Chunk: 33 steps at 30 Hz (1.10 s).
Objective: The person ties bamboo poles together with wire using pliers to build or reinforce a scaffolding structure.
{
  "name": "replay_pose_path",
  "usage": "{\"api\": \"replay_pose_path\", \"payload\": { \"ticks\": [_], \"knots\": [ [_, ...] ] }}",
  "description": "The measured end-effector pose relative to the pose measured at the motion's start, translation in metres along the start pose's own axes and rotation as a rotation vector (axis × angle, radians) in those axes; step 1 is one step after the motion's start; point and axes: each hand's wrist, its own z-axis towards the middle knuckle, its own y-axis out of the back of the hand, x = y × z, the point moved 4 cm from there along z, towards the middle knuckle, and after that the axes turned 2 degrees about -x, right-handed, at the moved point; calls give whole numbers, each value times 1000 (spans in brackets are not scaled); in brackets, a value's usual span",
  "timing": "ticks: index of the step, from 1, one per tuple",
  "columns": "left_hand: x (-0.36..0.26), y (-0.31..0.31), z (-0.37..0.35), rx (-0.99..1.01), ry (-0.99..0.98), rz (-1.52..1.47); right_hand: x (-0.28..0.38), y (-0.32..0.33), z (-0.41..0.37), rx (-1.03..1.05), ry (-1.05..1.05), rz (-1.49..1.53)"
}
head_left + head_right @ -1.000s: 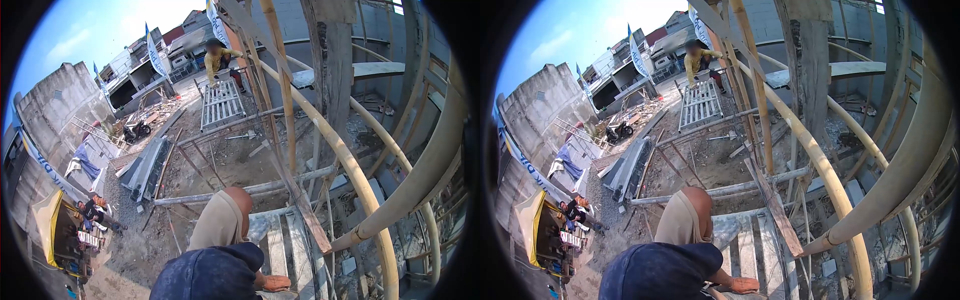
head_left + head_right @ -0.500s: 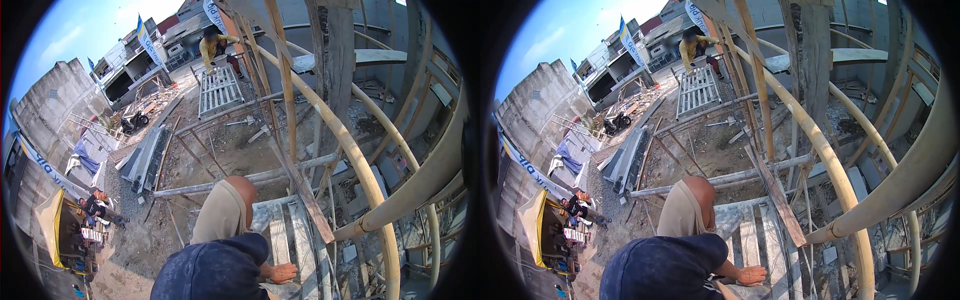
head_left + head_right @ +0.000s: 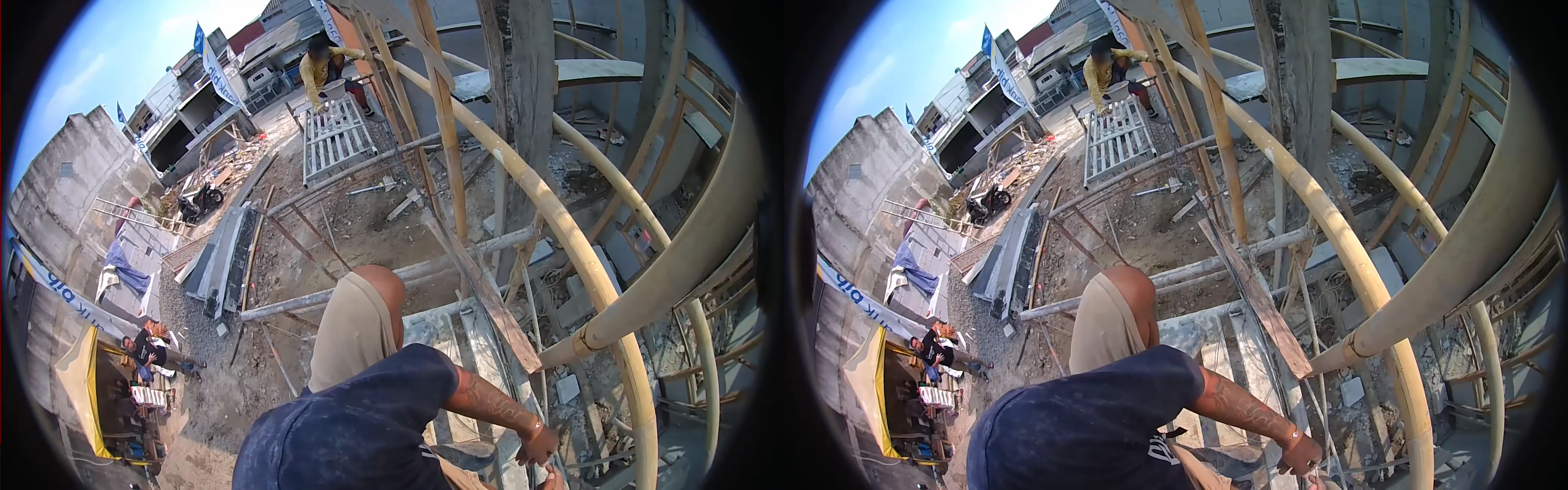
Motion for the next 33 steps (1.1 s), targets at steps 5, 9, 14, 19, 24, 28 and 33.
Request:
{"api": "replay_pose_path", "payload": {
  "ticks": [5,9,14,19,24,28,33],
  "knots": [
    [-10,30,11,-283,-160,47,-4,25,-11,-78,-16,10],
    [-47,54,-10,-374,-354,65,-4,49,-19,-149,-23,8],
    [-128,43,-60,-258,-301,-46,0,96,-48,-309,-44,3],
    [-167,38,-92,-133,-456,92,14,153,-90,-482,-55,5],
    [-206,51,-168,-132,-395,32,41,211,-151,-656,-25,-23],
    [-218,67,-196,-140,-437,96,74,241,-190,-769,-6,-16],
    [-230,75,-213,-167,-468,176,89,243,-206,-801,19,-21]
  ]
}}
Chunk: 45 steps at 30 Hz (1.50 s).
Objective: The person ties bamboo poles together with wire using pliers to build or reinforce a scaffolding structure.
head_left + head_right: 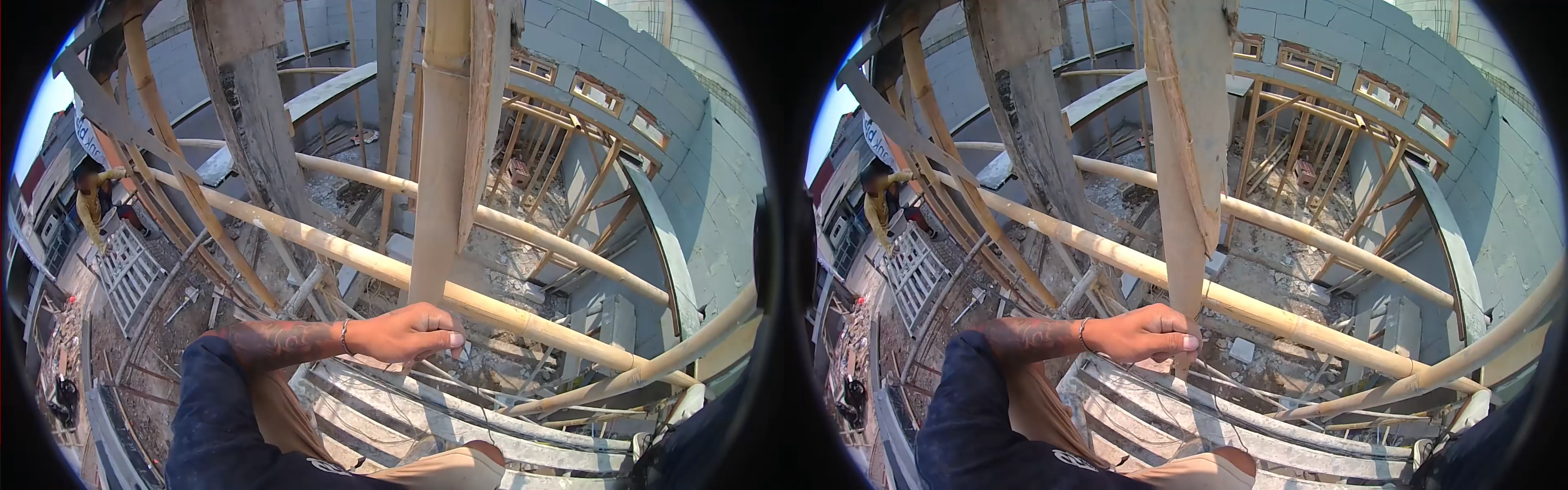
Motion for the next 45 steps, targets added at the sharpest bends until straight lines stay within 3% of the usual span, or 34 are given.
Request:
{"api": "replay_pose_path", "payload": {
  "ticks": [5,7,9,12,17,23,27,34,37,38,41,43,44,45],
  "knots": [
    [-14,8,-33,-144,-110,52,-20,-70,14,109,15,5],
    [-1,21,-44,-217,-106,-109,-27,-109,15,195,16,18],
    [-13,26,-60,-161,-110,-354,-30,-149,11,299,-5,29],
    [-18,40,-90,-210,-132,-394,-33,-193,2,415,-14,43],
    [-40,60,-186,-649,-240,-493,-35,-248,-16,575,-39,63],
    [-44,71,-311,-965,-427,-264,-42,-281,-39,680,-55,39],
    [-78,56,-382,-1132,-548,-17,-55,-283,-62,711,-117,5],
    [-128,21,-476,-1651,-553,295,-76,-283,-95,793,-160,-22],
    [-155,-6,-501,-2086,-549,436,-77,-284,-102,862,-143,-23],
    [-159,-10,-513,-2088,-547,438,-75,-284,-104,893,-123,-13],
    [-172,-32,-557,-2481,-152,962,-47,-294,-95,1050,35,53],
    [-164,-37,-542,-2618,-254,1000,4,-311,-84,1212,221,163],
    [-155,-37,-533,-2539,-263,950,37,-328,-77,1341,284,216],
    [-143,-37,-525,-2463,-282,898,127,-322,-86,1475,368,249]
  ]
}}
